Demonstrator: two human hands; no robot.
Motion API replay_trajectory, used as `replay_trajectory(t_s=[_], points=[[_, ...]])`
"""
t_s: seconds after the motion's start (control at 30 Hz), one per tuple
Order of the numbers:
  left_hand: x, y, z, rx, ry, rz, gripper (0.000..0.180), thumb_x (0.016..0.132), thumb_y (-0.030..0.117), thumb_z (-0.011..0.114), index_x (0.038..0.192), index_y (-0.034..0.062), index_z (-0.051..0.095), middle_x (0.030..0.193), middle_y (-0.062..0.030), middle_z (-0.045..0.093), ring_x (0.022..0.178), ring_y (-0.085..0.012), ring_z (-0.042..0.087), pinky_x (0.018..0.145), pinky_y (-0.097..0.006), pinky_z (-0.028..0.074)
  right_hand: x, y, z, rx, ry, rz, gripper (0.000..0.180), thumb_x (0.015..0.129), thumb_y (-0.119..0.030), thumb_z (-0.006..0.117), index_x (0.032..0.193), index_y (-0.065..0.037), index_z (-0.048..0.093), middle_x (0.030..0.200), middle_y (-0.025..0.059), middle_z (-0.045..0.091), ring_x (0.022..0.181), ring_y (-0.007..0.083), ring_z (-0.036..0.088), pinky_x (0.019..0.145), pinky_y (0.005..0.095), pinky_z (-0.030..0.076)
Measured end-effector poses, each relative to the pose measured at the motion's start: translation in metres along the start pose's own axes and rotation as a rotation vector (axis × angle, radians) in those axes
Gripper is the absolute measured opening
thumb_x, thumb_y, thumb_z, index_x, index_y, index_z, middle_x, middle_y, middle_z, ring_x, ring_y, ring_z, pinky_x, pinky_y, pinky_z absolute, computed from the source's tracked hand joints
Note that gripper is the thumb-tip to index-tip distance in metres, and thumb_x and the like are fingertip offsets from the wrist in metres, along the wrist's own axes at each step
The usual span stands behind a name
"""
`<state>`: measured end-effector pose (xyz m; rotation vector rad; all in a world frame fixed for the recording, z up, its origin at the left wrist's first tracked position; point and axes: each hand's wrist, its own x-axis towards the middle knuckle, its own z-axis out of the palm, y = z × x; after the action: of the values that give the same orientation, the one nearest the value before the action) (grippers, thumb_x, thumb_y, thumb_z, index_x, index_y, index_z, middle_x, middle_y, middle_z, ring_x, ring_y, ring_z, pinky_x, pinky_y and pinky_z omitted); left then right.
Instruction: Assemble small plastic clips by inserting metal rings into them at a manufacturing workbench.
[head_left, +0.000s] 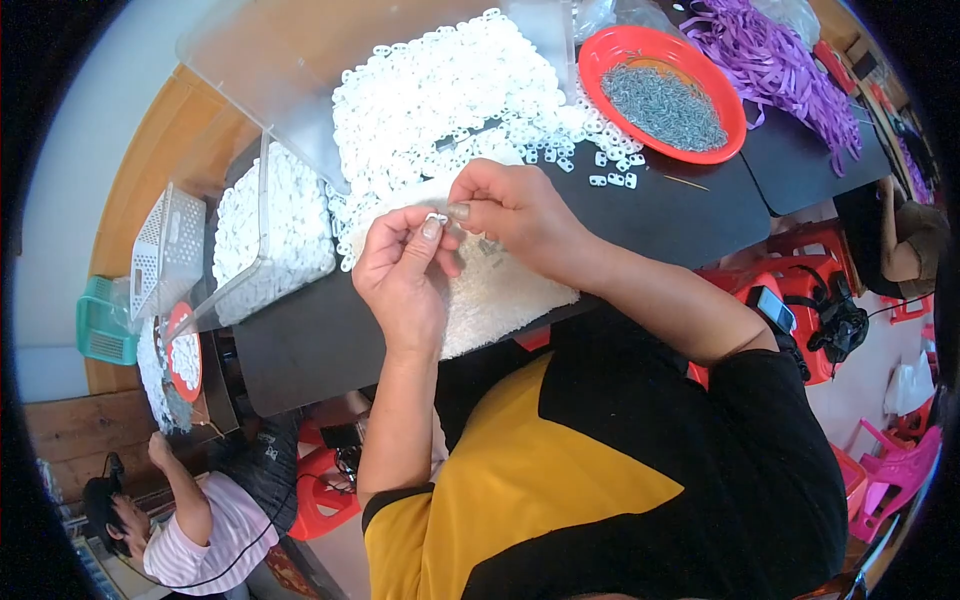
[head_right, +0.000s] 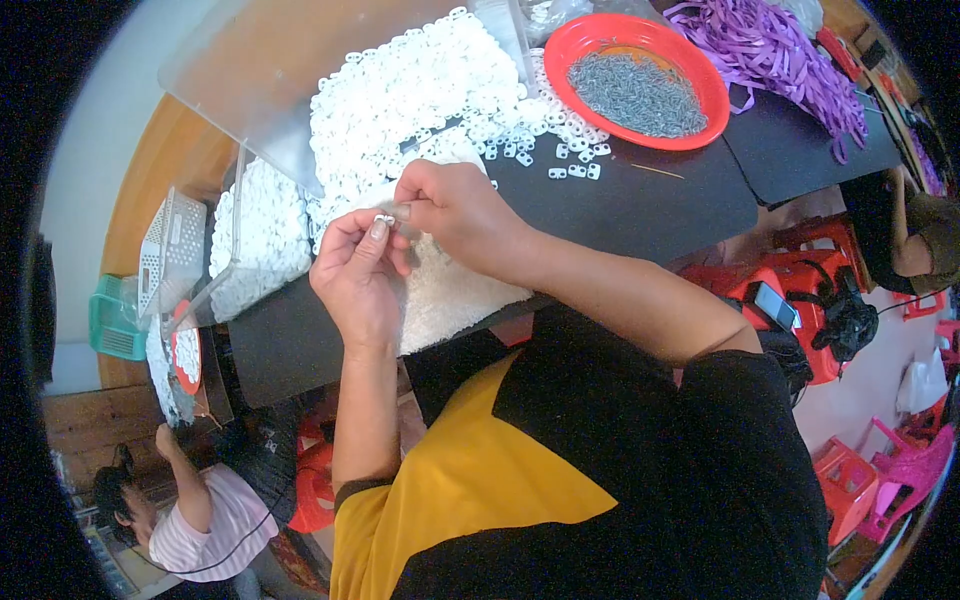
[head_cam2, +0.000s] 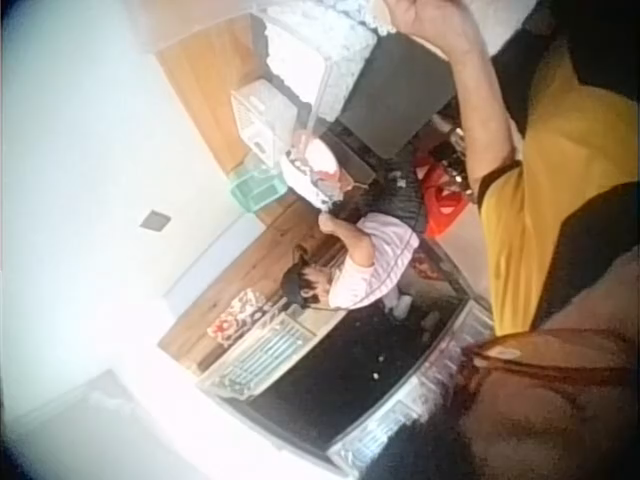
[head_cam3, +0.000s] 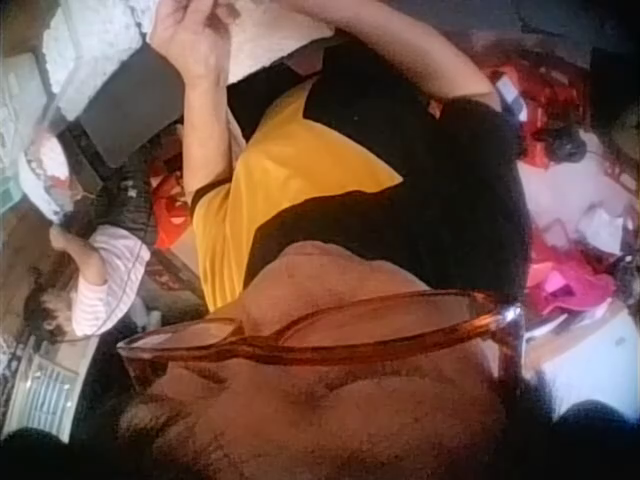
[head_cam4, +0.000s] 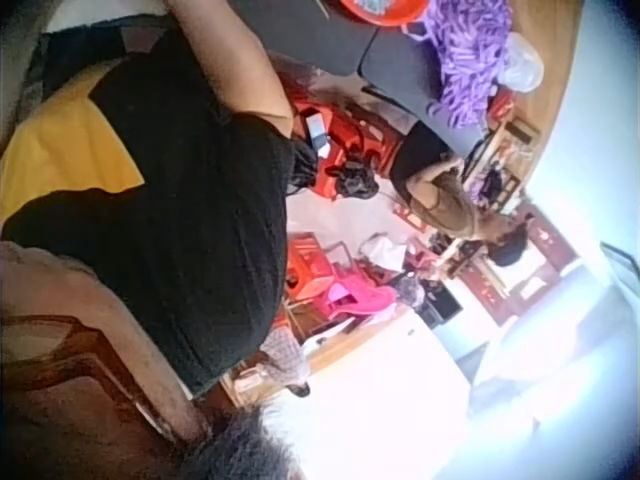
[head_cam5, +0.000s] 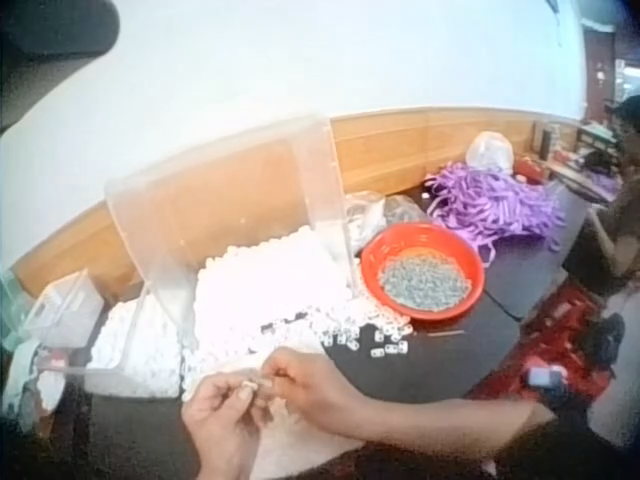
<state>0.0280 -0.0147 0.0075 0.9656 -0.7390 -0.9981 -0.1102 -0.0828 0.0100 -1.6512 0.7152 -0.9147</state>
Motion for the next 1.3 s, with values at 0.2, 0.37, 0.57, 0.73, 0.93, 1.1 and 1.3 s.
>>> replay_trajectory(t_s=[0.2,0.37,0.57,0.73,0.93,1.1,1.3], points=[[-0.002,-0.001,-0.002,0.081,-0.018,0.032,0.010,0.091,-0.001,0.058,0.100,-0.0047,0.060,0.077,-0.0097,0.063,0.056,-0.0118,0.055,0.052,-0.021,0.043,0.000,0.002,0.003,-0.138,0.031,-0.123,0.012,0.085,-0.010,0.060,0.090,0.001,0.059,0.072,0.0079,0.060,0.067,0.0124,0.056,0.063,0.0278,0.045],[-0.003,-0.004,-0.003,0.191,-0.008,0.074,0.009,0.090,-0.003,0.058,0.099,-0.0033,0.062,0.075,-0.0059,0.061,0.056,-0.0095,0.053,0.051,-0.020,0.041,-0.001,0.004,0.004,-0.175,0.042,-0.150,0.011,0.085,-0.009,0.059,0.090,0.000,0.058,0.072,0.0098,0.059,0.067,0.0154,0.056,0.063,0.0294,0.045],[-0.005,-0.006,-0.001,0.215,0.026,0.113,0.008,0.089,-0.006,0.059,0.094,-0.0020,0.064,0.075,-0.0022,0.061,0.058,-0.0045,0.050,0.050,-0.018,0.039,-0.001,0.006,0.008,-0.309,0.060,-0.194,0.009,0.084,-0.008,0.059,0.089,-0.001,0.058,0.074,0.0143,0.059,0.067,0.0244,0.059,0.062,0.0326,0.045],[-0.004,-0.012,-0.006,0.198,0.010,0.164,0.007,0.088,-0.006,0.060,0.091,-0.0013,0.064,0.073,-0.0006,0.060,0.058,-0.0031,0.049,0.048,-0.017,0.036,0.000,0.005,0.013,-0.303,0.074,-0.226,0.008,0.084,-0.007,0.059,0.089,-0.001,0.057,0.074,0.0158,0.059,0.068,0.0269,0.060,0.062,0.0338,0.046],[-0.006,-0.006,-0.001,0.195,0.075,0.094,0.008,0.088,-0.005,0.060,0.092,-0.0014,0.065,0.073,-0.0017,0.061,0.055,-0.0041,0.049,0.046,-0.017,0.036,-0.002,0.008,0.008,-0.133,0.022,-0.130,0.010,0.085,-0.007,0.057,0.092,0.000,0.059,0.073,0.0075,0.060,0.068,0.0134,0.057,0.062,0.0283,0.045],[-0.007,-0.003,0.001,0.173,0.070,0.082,0.008,0.088,-0.004,0.061,0.094,-0.0016,0.064,0.074,-0.0037,0.063,0.054,-0.0058,0.051,0.045,-0.019,0.038,-0.002,0.005,0.007,-0.118,0.032,-0.135,0.011,0.086,-0.008,0.058,0.093,0.000,0.060,0.074,0.0049,0.061,0.069,0.0101,0.055,0.063,0.0266,0.045],[-0.005,-0.001,-0.001,0.207,0.059,-0.042,0.008,0.089,-0.001,0.060,0.095,-0.0015,0.064,0.072,-0.0036,0.062,0.052,-0.0059,0.050,0.044,-0.018,0.038,-0.001,0.009,0.008,-0.165,0.057,-0.140,0.010,0.086,-0.008,0.058,0.091,0.000,0.059,0.072,0.0084,0.061,0.068,0.0137,0.057,0.063,0.0281,0.045]])
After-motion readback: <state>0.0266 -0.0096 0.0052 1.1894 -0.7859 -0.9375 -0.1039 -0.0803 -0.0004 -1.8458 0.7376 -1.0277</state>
